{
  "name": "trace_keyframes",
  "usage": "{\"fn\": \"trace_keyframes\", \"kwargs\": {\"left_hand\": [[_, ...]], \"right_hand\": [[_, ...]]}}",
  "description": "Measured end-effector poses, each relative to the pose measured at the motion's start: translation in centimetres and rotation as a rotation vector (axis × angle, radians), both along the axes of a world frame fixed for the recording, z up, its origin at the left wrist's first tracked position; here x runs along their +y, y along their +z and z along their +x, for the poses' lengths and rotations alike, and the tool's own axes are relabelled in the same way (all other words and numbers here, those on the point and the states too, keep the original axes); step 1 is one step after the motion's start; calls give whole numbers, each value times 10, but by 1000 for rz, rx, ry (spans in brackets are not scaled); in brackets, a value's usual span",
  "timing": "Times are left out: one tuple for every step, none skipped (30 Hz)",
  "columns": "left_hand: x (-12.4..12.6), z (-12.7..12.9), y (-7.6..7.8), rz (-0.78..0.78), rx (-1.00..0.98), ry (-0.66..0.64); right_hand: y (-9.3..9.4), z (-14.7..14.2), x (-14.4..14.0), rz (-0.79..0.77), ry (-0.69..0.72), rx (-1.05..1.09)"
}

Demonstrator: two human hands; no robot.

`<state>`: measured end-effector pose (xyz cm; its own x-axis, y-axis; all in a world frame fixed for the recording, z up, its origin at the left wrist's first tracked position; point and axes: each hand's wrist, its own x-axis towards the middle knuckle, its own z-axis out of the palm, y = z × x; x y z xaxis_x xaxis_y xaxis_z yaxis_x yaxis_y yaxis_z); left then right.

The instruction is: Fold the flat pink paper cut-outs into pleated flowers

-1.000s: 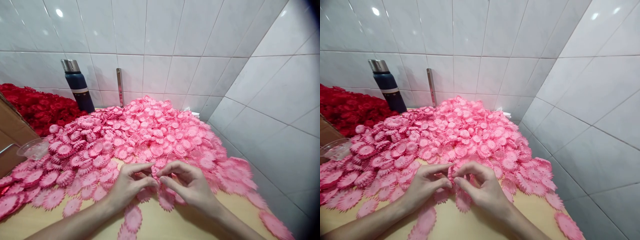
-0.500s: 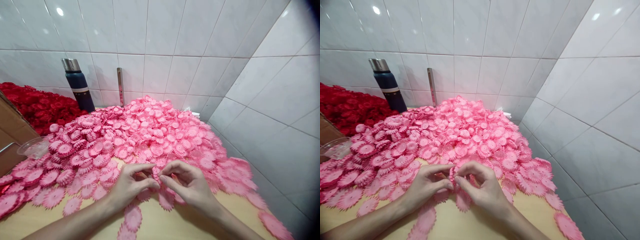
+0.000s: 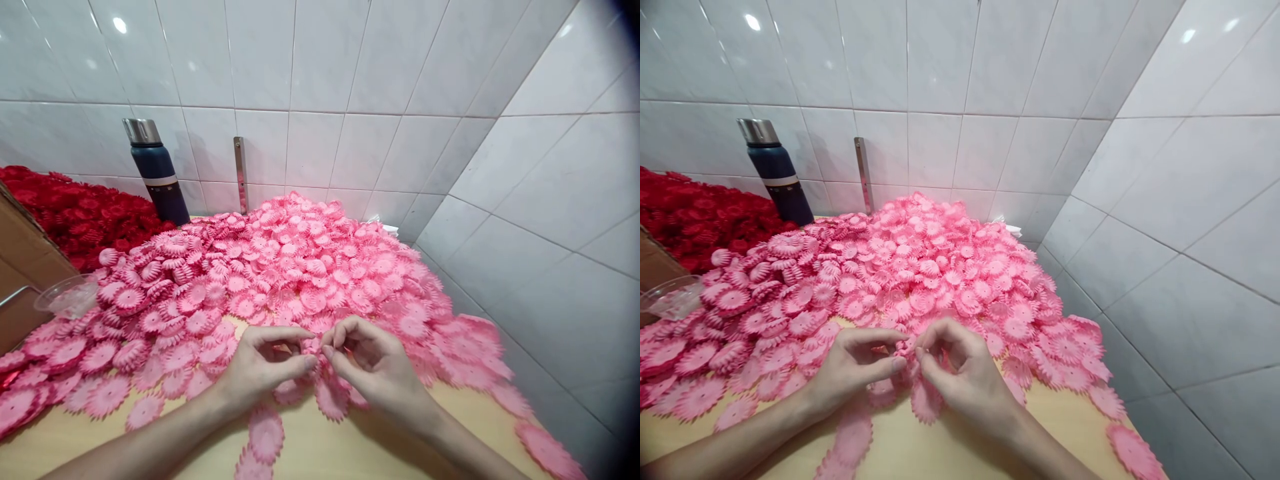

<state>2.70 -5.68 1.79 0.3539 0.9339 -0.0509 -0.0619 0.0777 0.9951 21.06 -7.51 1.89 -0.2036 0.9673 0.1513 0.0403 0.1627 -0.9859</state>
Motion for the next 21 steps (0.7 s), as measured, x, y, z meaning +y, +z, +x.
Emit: {"fn": "trace_keyframes", "kwargs": {"left_hand": [[0, -1, 0, 11, 12, 3], [1, -2, -1, 24, 23, 8], [1, -2, -2, 32, 29, 15], [1, -2, -2, 32, 32, 27], [1, -3, -3, 27, 33, 42], [2, -3, -3, 22, 36, 54], [2, -2, -4, 18, 40, 58], [2, -2, -3, 15, 44, 50], [2, -2, -3, 14, 44, 39], [2, -1, -3, 10, 39, 31], [2, -1, -2, 1, 30, 26], [2, -1, -2, -12, 18, 25], [2, 0, -1, -24, 8, 28], [2, 0, -1, -33, 2, 31], [2, 0, -1, -38, 3, 28], [2, 0, -1, -40, 7, 20], [1, 1, -2, -40, 15, 6], [1, 1, -3, -34, 23, -8], [1, 1, -4, -21, 30, -23], [0, 1, -4, -4, 36, -37], [0, 1, -5, 18, 43, -42]], "right_hand": [[0, 0, 1, 8, 0, 2], [0, 1, 1, 17, -1, 2], [0, 1, 2, 24, 0, 2], [0, 2, 2, 28, 2, 4], [1, 2, 3, 28, 6, 7], [1, 3, 3, 24, 7, 14], [2, 3, 3, 15, 8, 24], [3, 3, 3, 4, 11, 35], [4, 4, 2, -11, 18, 44], [5, 4, 2, -25, 25, 50], [6, 4, 1, -37, 36, 52], [7, 3, 0, -50, 46, 51], [8, 3, -1, -60, 54, 47], [8, 2, -2, -67, 54, 43], [8, 1, -3, -77, 45, 42], [8, 0, -3, -88, 36, 43], [7, 0, -3, -97, 29, 49], [6, -1, -3, -102, 24, 59], [5, -1, -3, -101, 23, 70], [3, -1, -3, -97, 25, 82], [2, -1, -2, -87, 27, 91]]}}
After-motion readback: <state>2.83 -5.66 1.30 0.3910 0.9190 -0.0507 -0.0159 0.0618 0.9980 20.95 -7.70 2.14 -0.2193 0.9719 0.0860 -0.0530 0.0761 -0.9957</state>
